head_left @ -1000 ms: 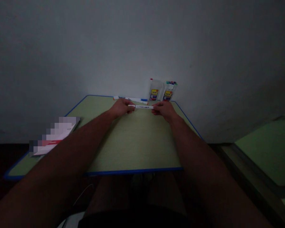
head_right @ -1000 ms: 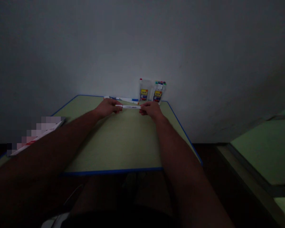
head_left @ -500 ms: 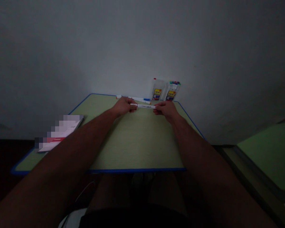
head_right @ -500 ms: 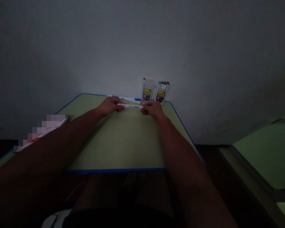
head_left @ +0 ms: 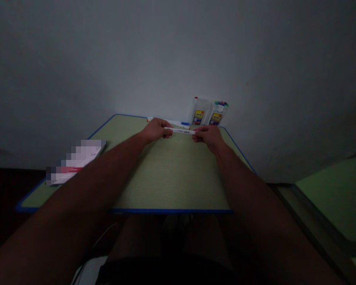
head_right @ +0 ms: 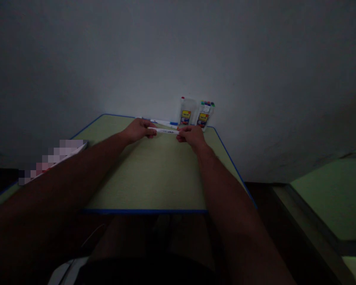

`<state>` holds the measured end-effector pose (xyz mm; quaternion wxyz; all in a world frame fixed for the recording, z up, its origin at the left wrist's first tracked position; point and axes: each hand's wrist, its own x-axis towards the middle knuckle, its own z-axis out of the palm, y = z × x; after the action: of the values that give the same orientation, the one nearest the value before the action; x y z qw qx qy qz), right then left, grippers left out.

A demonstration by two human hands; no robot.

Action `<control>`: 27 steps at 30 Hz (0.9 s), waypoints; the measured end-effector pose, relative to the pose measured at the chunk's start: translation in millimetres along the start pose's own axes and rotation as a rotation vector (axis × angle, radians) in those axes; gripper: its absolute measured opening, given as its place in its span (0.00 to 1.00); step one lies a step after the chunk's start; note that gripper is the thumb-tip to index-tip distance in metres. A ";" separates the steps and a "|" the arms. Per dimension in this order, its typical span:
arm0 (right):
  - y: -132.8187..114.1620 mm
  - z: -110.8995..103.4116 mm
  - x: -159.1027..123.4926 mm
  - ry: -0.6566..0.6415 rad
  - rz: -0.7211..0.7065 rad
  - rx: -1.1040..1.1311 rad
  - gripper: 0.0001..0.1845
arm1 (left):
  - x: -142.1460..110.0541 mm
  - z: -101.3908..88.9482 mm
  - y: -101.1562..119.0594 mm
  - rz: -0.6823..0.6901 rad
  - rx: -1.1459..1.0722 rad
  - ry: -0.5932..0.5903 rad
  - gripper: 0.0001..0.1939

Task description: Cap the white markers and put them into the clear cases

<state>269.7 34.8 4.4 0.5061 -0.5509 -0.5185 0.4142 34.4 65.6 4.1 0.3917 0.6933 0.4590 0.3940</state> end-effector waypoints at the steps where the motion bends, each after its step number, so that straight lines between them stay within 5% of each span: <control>1: 0.0 0.0 0.0 -0.002 -0.002 0.001 0.07 | 0.0 -0.1 -0.1 0.000 -0.002 -0.001 0.02; 11: -2.9 -4.9 -4.4 -0.063 0.018 0.000 0.07 | -2.9 -3.7 5.5 -0.007 -0.011 -0.042 0.03; 27: 4.8 -8.2 -2.9 -0.312 -0.109 -0.253 0.08 | -3.7 19.0 2.8 0.050 -0.145 -0.188 0.08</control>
<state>278.2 31.1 0.6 0.3680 -0.5104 -0.6676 0.3980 51.6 57.9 -1.3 0.4722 0.7081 0.3733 0.3691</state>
